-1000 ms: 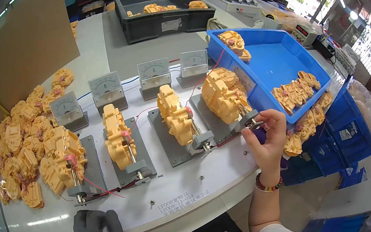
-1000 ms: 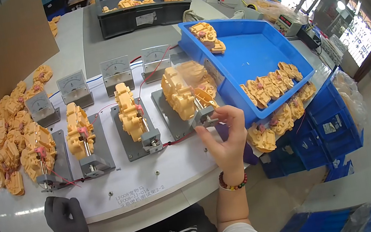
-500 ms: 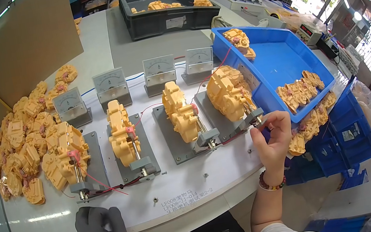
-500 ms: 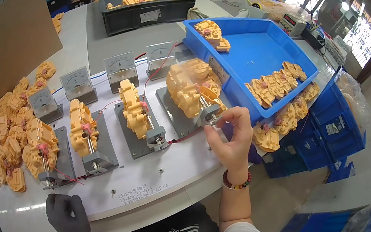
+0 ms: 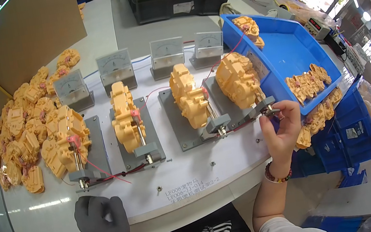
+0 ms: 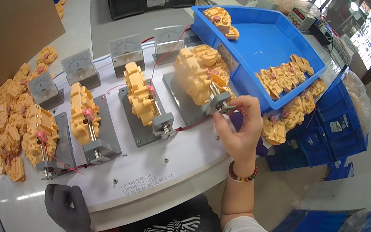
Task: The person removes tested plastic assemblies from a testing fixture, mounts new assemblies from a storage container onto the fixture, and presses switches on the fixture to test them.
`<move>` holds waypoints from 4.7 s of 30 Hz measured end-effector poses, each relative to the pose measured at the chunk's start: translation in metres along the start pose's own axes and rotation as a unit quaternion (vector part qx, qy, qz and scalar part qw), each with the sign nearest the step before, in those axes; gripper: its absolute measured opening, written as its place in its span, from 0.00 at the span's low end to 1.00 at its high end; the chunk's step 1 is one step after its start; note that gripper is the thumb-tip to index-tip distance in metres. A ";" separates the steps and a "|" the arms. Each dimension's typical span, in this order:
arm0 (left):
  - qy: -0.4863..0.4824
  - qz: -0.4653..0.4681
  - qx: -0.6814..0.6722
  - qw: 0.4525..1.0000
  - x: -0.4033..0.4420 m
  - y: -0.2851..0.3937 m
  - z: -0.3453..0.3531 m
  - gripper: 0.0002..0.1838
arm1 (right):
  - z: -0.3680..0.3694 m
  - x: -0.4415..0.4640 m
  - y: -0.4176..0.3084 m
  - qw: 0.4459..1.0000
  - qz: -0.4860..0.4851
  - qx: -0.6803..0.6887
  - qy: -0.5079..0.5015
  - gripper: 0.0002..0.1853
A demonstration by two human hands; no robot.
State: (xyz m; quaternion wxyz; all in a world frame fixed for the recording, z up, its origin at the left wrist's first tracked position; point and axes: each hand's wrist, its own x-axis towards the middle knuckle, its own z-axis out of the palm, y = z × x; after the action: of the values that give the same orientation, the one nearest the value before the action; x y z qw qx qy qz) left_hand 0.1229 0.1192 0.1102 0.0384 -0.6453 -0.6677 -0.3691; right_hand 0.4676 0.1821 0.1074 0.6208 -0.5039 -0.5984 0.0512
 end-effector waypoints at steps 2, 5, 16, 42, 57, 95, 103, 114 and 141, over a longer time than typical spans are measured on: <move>0.005 -0.013 -0.021 1.000 0.000 0.002 0.001 0.07 | -0.001 -0.001 0.002 1.000 -0.006 -0.028 0.000 0.17; 0.008 -0.013 -0.035 0.999 0.001 0.001 0.002 0.07 | -0.004 -0.002 0.013 0.994 -0.037 -0.104 -0.003 0.19; 0.022 -0.101 -0.202 0.974 -0.008 0.000 0.007 0.08 | -0.010 0.013 0.023 0.983 -0.174 0.032 0.040 0.13; -0.560 0.324 -0.556 0.522 -0.006 0.000 -0.147 0.18 | -0.178 -0.003 -0.227 0.621 -0.279 0.468 -0.563 0.04; -0.752 -0.165 -0.170 0.616 -0.156 -0.078 -0.038 0.17 | -0.090 -0.196 -0.026 0.557 0.324 0.156 -0.748 0.17; -0.109 0.097 -0.050 0.988 0.020 -0.005 -0.015 0.08 | -0.018 -0.011 -0.031 0.986 0.056 -0.090 -0.130 0.05; -0.031 0.020 -0.018 0.999 0.018 0.004 -0.013 0.12 | -0.004 -0.025 -0.014 0.984 0.054 -0.142 -0.089 0.09; -0.138 0.070 -0.111 0.982 0.019 -0.024 -0.028 0.05 | -0.007 -0.021 -0.013 0.986 0.045 -0.108 -0.121 0.05; -0.143 0.059 -0.145 0.977 0.016 -0.032 -0.028 0.07 | -0.031 -0.016 -0.021 0.967 0.058 -0.096 -0.230 0.00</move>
State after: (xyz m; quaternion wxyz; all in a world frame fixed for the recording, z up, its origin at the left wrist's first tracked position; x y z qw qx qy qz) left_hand 0.0794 0.1209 0.1250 -0.1298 -0.7287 -0.5664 -0.3626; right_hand 0.4764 0.1443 0.1178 0.4113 -0.5696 -0.6969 0.1442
